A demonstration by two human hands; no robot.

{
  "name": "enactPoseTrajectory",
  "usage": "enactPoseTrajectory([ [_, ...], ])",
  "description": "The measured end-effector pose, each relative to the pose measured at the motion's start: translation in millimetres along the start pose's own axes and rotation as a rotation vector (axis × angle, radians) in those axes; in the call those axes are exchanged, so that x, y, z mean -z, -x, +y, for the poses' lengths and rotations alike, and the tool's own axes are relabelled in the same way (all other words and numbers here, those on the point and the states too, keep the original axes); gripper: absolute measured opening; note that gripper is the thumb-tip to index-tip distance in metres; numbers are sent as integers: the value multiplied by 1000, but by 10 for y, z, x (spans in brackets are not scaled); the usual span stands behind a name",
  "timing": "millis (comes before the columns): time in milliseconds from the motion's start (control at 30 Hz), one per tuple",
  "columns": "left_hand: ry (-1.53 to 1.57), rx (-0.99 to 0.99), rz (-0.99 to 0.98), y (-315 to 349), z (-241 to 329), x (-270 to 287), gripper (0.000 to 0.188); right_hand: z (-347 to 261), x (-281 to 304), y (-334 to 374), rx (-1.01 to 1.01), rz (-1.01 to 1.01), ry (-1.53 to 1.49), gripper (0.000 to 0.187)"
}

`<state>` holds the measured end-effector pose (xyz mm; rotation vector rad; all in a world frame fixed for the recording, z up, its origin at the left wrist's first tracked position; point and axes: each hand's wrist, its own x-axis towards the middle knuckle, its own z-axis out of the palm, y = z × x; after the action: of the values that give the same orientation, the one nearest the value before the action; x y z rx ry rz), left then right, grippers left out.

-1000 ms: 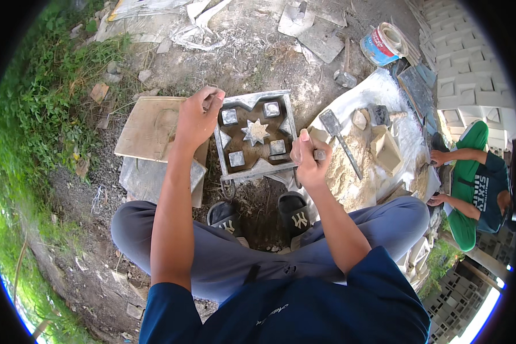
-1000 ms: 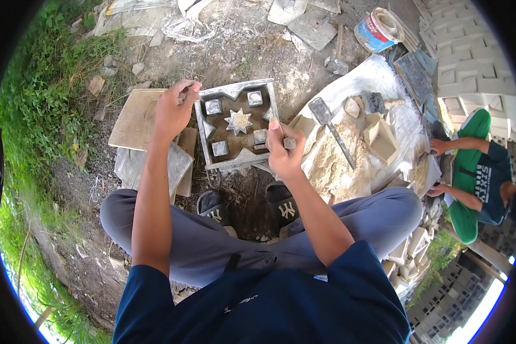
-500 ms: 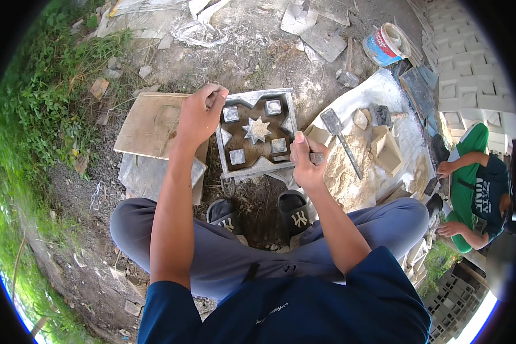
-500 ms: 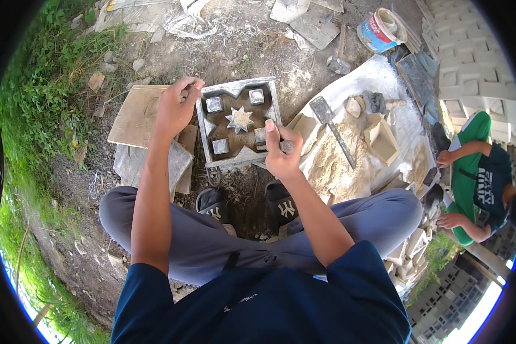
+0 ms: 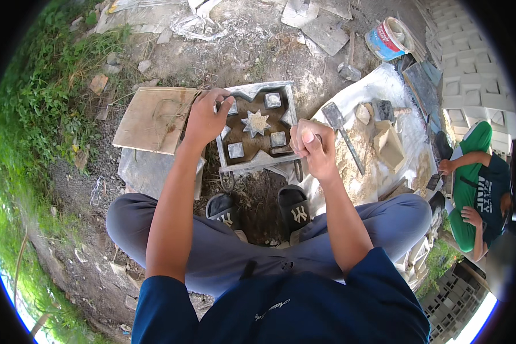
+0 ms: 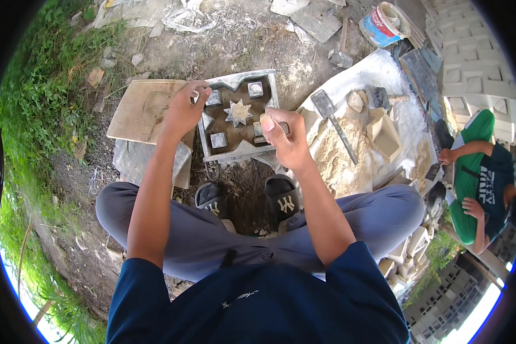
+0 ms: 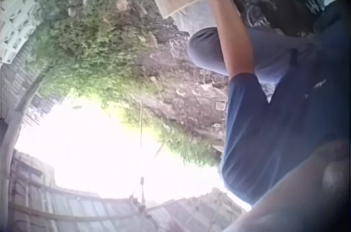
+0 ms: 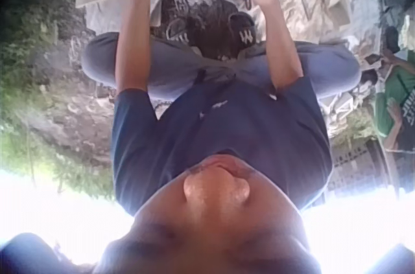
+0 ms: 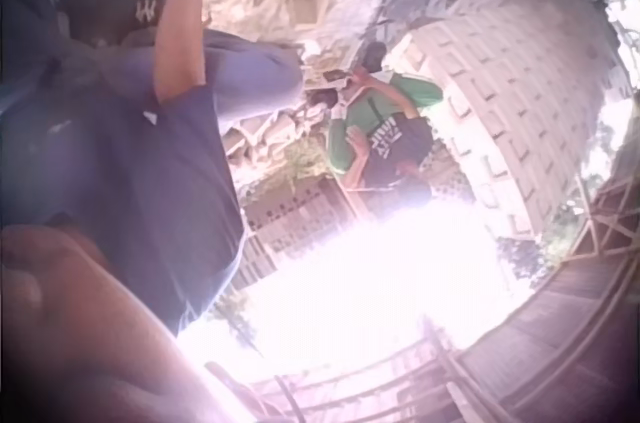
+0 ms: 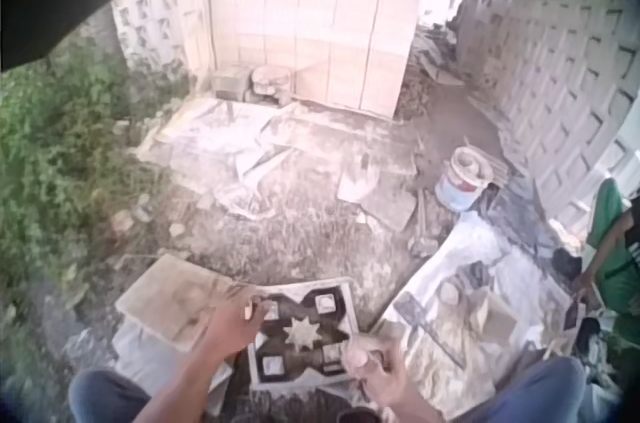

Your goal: The person holds a patterned mold and scrapes and shapes the sand mixture inside using a small handheld tool.

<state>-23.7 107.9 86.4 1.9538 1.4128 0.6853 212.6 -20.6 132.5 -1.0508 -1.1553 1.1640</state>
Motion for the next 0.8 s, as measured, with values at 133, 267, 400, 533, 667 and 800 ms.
enactPoseTrajectory([
  [133,-238,-168,109,486,-394,-429,70,-121,95,-39,-7,-133,-130,61],
  [267,-71,255,264,908,-543,-957,82,-25,101,16,-64,-101,-180,62],
  [400,77,590,103,937,-388,-818,72,-244,-71,250,15,105,-272,59],
  [533,-12,591,266,919,-289,-896,66,-107,-138,432,205,13,-128,52],
  [667,-69,618,252,886,-194,-865,67,-194,-135,453,278,43,-114,47],
  [800,-170,697,239,880,-93,-881,66,-64,-94,447,269,-52,20,54],
])
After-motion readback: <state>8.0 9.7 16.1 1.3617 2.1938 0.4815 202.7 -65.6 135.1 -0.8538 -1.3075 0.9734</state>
